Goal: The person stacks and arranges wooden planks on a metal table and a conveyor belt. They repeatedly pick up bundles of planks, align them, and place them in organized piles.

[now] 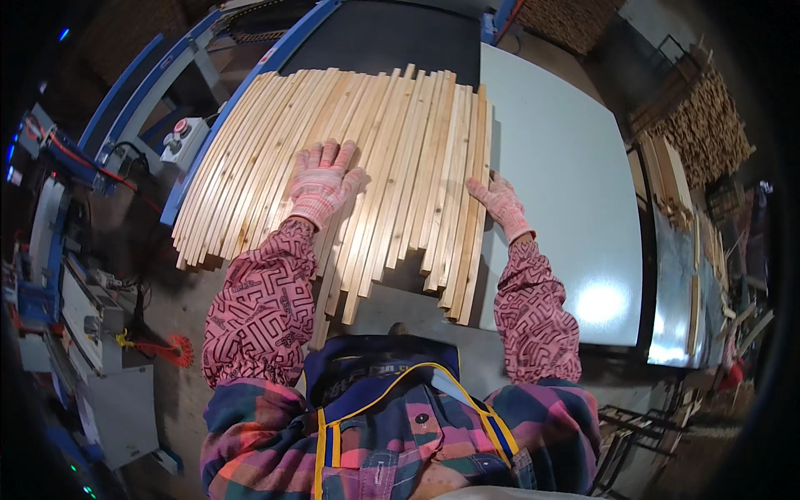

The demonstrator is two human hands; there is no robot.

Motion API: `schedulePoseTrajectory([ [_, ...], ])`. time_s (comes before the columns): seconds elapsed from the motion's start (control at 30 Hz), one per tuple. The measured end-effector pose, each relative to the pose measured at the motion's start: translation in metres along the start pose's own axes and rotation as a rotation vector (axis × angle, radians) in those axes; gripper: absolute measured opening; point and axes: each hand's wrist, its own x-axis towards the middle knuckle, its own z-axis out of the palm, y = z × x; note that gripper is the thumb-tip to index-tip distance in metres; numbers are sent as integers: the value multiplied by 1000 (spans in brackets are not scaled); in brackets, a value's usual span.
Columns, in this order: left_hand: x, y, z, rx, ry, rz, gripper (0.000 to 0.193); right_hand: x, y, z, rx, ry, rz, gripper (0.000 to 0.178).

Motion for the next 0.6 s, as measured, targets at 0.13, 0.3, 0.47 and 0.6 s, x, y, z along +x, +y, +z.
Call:
schedulePoseTrajectory([
  [0.13,-1,26,-6,91,-11,-29,74,-15,22,-2,-16,-93,136,103],
  [0.3,2,17,6,-196,21,-37,78,-42,48,7,477,98,310,91],
  [0.47,5,12,12,-392,60,1,78,-38,43,20,202,181,343,81],
  [0.6,5,34,7,-270,-5,32,82,-55,48,18,472,230,328,81],
])
